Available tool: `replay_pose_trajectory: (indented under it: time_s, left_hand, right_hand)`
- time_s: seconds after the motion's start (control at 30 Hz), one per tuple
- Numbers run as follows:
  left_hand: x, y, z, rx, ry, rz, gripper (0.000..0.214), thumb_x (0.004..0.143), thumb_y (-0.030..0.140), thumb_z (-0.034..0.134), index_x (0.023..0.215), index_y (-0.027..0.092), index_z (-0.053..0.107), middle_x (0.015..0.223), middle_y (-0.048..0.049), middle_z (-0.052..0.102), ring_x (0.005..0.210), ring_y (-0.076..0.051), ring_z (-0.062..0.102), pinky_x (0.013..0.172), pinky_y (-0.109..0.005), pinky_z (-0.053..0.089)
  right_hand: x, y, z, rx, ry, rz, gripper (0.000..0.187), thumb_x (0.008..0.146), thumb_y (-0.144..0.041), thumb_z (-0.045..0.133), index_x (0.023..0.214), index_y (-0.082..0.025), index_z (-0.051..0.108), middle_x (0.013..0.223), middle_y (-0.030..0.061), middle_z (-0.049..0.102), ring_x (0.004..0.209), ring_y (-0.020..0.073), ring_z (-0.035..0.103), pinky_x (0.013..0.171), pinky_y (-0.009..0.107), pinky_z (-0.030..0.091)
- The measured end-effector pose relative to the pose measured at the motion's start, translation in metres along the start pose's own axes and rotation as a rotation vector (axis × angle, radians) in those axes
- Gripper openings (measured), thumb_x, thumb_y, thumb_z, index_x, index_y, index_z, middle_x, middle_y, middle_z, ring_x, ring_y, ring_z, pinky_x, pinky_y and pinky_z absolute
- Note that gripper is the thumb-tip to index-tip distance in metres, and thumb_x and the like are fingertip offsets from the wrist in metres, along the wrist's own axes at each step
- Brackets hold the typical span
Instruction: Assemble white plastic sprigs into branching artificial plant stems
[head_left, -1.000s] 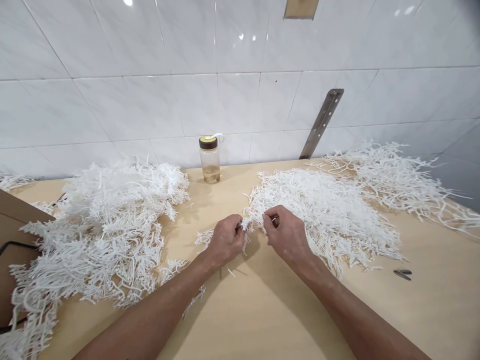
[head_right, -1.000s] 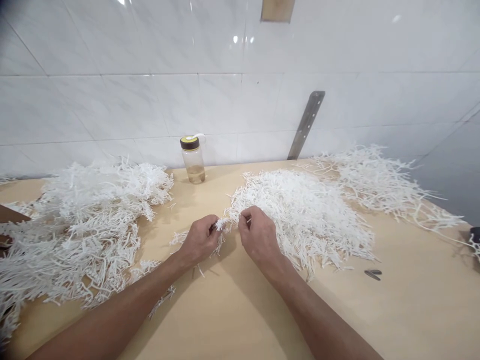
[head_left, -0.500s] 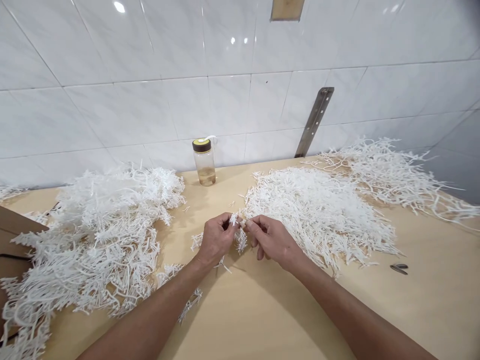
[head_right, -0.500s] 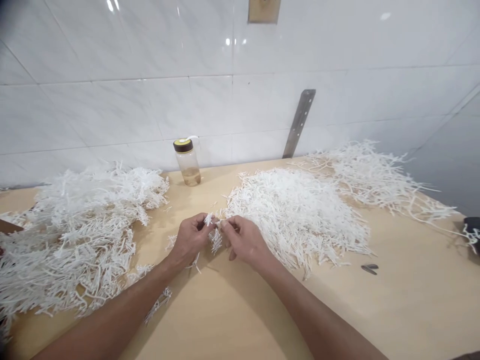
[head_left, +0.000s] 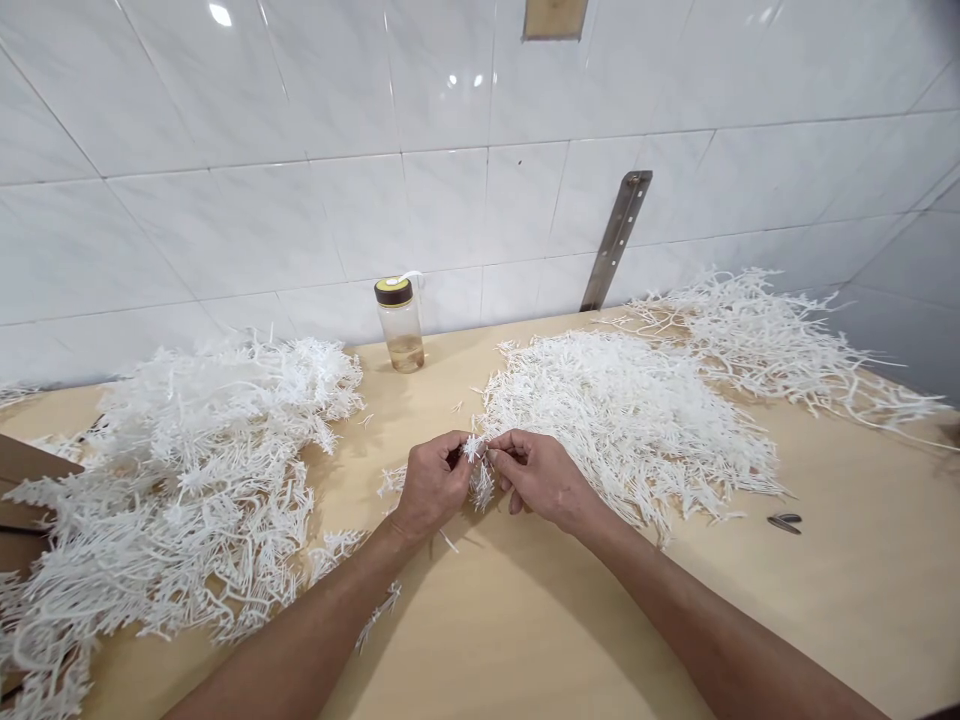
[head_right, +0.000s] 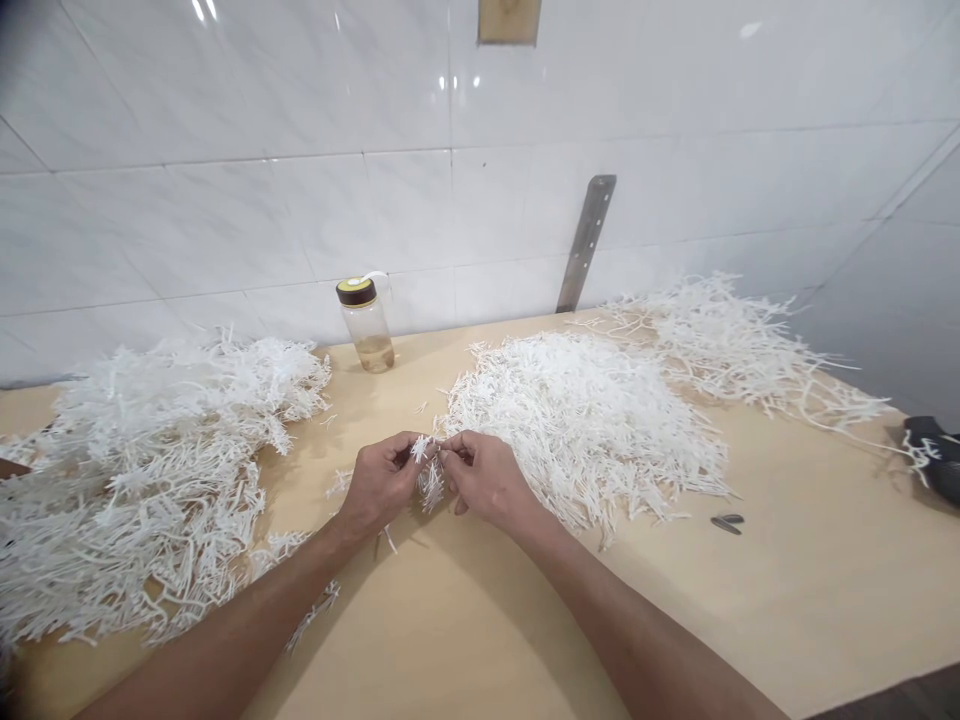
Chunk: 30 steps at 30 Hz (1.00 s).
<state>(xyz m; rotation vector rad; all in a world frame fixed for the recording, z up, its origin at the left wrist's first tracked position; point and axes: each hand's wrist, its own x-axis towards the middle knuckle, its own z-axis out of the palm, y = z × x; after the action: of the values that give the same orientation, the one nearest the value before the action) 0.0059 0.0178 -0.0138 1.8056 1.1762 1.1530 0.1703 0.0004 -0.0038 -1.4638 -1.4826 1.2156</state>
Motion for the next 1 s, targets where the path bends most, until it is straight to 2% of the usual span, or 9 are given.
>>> replay_pose_trajectory:
  time_s: [0.17,0.37,0.5,0.63,0.77,0.87,1.0]
  left_hand:
    - [-0.0006,-0.0004,0.0004,-0.002,0.021,0.006,0.020,0.084,0.031,0.061,0.085,0.016,0.074,0.067,-0.0003,0.067,0.059,-0.012,0.055,0.056,-0.022,0.041]
    - [-0.0033,0.0024,-0.0001,0.117,0.007,0.111,0.017,0.082,0.023,0.059,0.086,0.017,0.074,0.075,-0.0036,0.071,0.064,-0.014,0.059,0.060,-0.023,0.045]
    - [-0.0040,0.0012,0.0006,0.197,0.024,0.111,0.015,0.083,0.022,0.056,0.081,0.017,0.070,0.066,-0.0003,0.064,0.059,-0.012,0.052,0.057,-0.022,0.041]
    - [-0.0021,0.0004,0.0012,0.126,0.032,0.018,0.016,0.085,0.029,0.057,0.075,0.017,0.062,0.058,0.0035,0.053,0.054,-0.010,0.045,0.053,-0.021,0.036]
    - [0.0001,0.0015,0.0001,0.059,0.044,-0.032,0.020,0.086,0.034,0.058,0.076,0.017,0.061,0.059,0.0038,0.052,0.054,-0.010,0.045,0.054,-0.021,0.036]
    - [0.0004,0.0007,-0.0007,0.081,0.041,-0.007,0.018,0.085,0.030,0.057,0.076,0.016,0.063,0.059,0.0032,0.053,0.055,-0.010,0.045,0.054,-0.022,0.035]
    - [0.0005,-0.0013,-0.0008,0.084,0.018,0.013,0.017,0.084,0.026,0.056,0.075,0.015,0.065,0.060,0.0021,0.054,0.057,-0.011,0.047,0.055,-0.022,0.036]
  right_hand:
    - [0.0001,-0.0018,0.0011,-0.045,0.047,-0.010,0.014,0.085,-0.029,0.056,0.087,-0.019,0.066,0.060,-0.0042,0.061,0.036,0.0096,0.058,0.034,0.018,0.043]
    - [-0.0004,-0.0033,0.0019,-0.110,0.091,-0.045,0.007,0.081,-0.024,0.057,0.077,-0.021,0.063,0.063,-0.0028,0.064,0.038,0.0105,0.059,0.036,0.020,0.044]
    - [-0.0026,0.0002,0.0042,-0.190,0.066,-0.133,0.008,0.082,-0.021,0.053,0.079,-0.021,0.061,0.064,-0.0024,0.064,0.040,0.0106,0.060,0.039,0.020,0.045]
    - [-0.0033,0.0033,0.0061,-0.051,-0.075,-0.113,0.011,0.088,-0.027,0.051,0.087,-0.020,0.058,0.062,-0.0034,0.063,0.041,0.0113,0.062,0.039,0.019,0.043]
    - [-0.0020,0.0020,0.0050,0.135,-0.158,-0.040,0.028,0.093,-0.044,0.049,0.082,-0.019,0.055,0.065,-0.0011,0.065,0.044,0.0112,0.064,0.036,0.017,0.036]
    - [-0.0006,0.0017,0.0035,0.171,-0.175,-0.017,0.038,0.092,-0.053,0.050,0.079,-0.018,0.056,0.065,-0.0005,0.066,0.044,0.0100,0.063,0.035,0.015,0.031]
    - [0.0012,0.0046,0.0032,0.177,-0.132,0.000,0.035,0.088,-0.052,0.058,0.083,-0.018,0.059,0.064,-0.0019,0.064,0.043,0.0096,0.062,0.036,0.015,0.031]
